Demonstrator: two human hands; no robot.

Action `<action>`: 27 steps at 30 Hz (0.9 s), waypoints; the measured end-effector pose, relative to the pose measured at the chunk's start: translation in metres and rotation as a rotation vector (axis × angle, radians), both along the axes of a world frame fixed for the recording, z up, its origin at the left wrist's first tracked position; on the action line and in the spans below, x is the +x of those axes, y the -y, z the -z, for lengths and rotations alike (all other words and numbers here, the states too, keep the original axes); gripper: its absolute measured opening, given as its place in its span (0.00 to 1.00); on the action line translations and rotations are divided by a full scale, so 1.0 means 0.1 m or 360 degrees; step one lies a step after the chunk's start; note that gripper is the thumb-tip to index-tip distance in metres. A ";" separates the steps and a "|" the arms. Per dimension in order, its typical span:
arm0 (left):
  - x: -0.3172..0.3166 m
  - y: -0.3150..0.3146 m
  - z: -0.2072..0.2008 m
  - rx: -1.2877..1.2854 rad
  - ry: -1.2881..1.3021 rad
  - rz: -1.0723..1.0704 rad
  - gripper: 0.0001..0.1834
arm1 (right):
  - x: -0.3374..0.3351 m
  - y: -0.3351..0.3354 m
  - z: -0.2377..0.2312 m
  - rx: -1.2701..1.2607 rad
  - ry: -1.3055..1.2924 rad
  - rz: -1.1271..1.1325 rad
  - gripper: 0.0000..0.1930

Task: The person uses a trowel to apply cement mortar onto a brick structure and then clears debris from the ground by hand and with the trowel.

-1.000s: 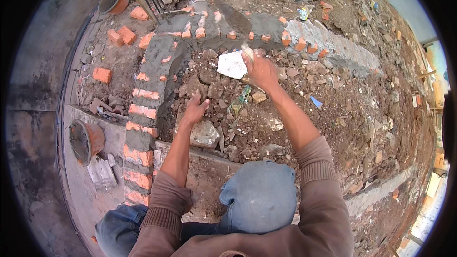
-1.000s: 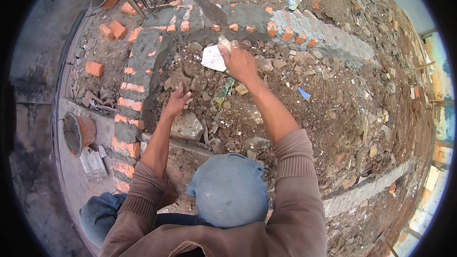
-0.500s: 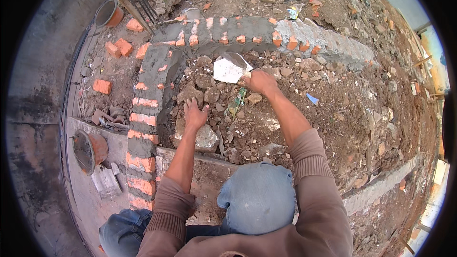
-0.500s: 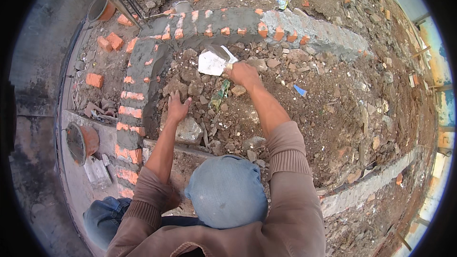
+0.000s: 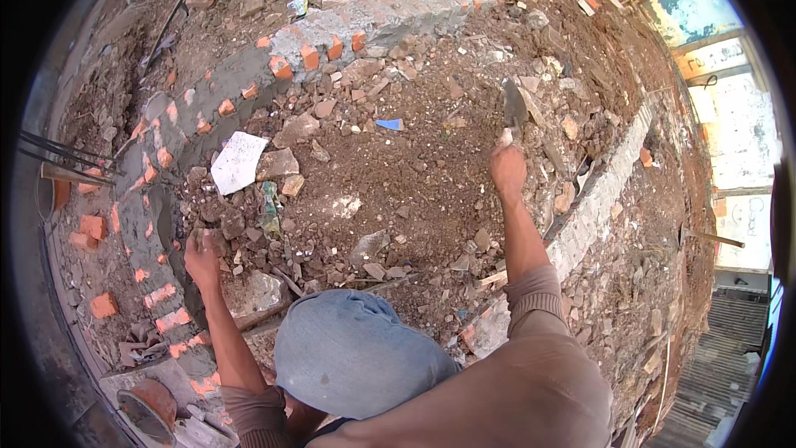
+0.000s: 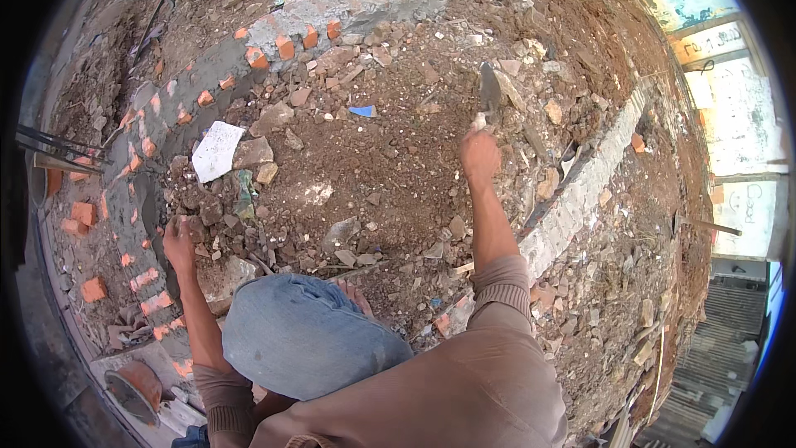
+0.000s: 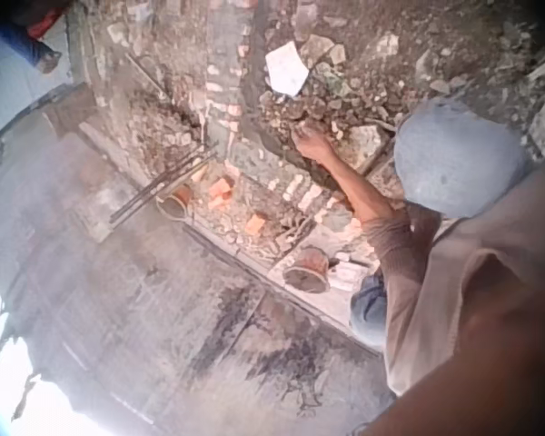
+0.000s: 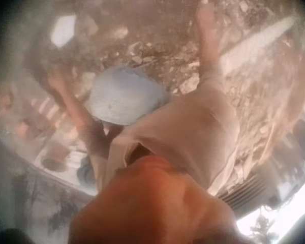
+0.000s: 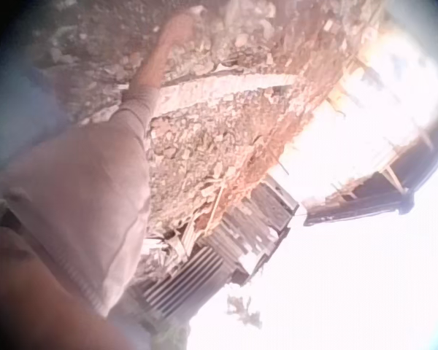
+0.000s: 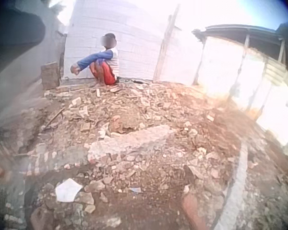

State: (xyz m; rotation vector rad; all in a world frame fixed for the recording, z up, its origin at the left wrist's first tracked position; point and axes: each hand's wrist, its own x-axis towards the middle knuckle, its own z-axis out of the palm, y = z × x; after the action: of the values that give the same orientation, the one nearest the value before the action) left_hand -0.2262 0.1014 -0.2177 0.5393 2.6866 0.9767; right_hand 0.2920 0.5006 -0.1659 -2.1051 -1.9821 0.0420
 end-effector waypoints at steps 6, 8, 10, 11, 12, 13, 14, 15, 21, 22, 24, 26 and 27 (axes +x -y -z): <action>0.28 -0.80 -0.50 0.0318 0.0075 0.0344 0.23 | -0.34 0.56 0.43 -0.0232 -0.0285 -0.0063 0.23; 0.43 -1.12 -0.80 0.0242 0.0025 0.0584 0.23 | -0.66 0.69 0.48 -0.0368 -0.0282 -0.0141 0.25; 0.39 -1.24 -1.09 0.0033 -0.0188 0.0854 0.22 | -0.52 0.51 0.29 -0.0472 -0.0289 -0.0237 0.26; 0.21 -1.17 -1.25 -0.0055 -0.0245 0.0842 0.22 | -0.47 0.45 0.15 -0.0592 -0.0310 -0.0361 0.27; -0.08 -1.07 -1.41 -0.0125 -0.0317 0.0812 0.22 | -0.48 0.43 -0.09 -0.0528 -0.0155 -0.0472 0.28; -0.36 -0.96 -1.45 -0.0144 -0.0295 0.0843 0.22 | -0.30 0.28 -0.19 -0.0396 -0.0143 -0.0356 0.27; -0.69 -0.78 -1.53 -0.0184 -0.0290 0.0873 0.21 | -0.11 0.09 -0.26 -0.0278 -0.0153 -0.0243 0.27; -1.02 -0.55 -1.62 -0.0294 -0.0447 0.0961 0.20 | 0.16 -0.25 -0.19 -0.0067 -0.0271 0.0007 0.27; -1.29 0.84 -1.80 -0.0790 -0.0289 0.1000 0.20 | 1.05 -0.92 0.20 0.0038 -0.0308 0.0460 0.24; -1.26 1.06 -1.94 -0.0889 -0.0219 0.0927 0.20 | 0.73 -0.67 0.26 -0.0051 -0.0401 0.0321 0.26; -1.37 1.27 -1.85 -0.0928 0.0095 0.0923 0.16 | 0.42 -0.42 0.18 -0.0103 -0.0466 0.0103 0.27; -1.13 1.03 -1.71 -0.1001 0.0100 0.1075 0.21 | 0.09 -0.19 -0.12 -0.0341 -0.0394 -0.0167 0.28; -0.94 0.84 -1.66 -0.0849 0.0062 0.1132 0.21 | 0.01 -0.13 -0.26 -0.0566 -0.0274 -0.0416 0.28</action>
State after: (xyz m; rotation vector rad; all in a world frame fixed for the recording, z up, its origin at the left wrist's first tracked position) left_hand -0.3198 0.0176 -0.0519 1.1926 2.2701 0.0749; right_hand 0.2933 0.5133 -0.1399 -1.9334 -2.2578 0.6438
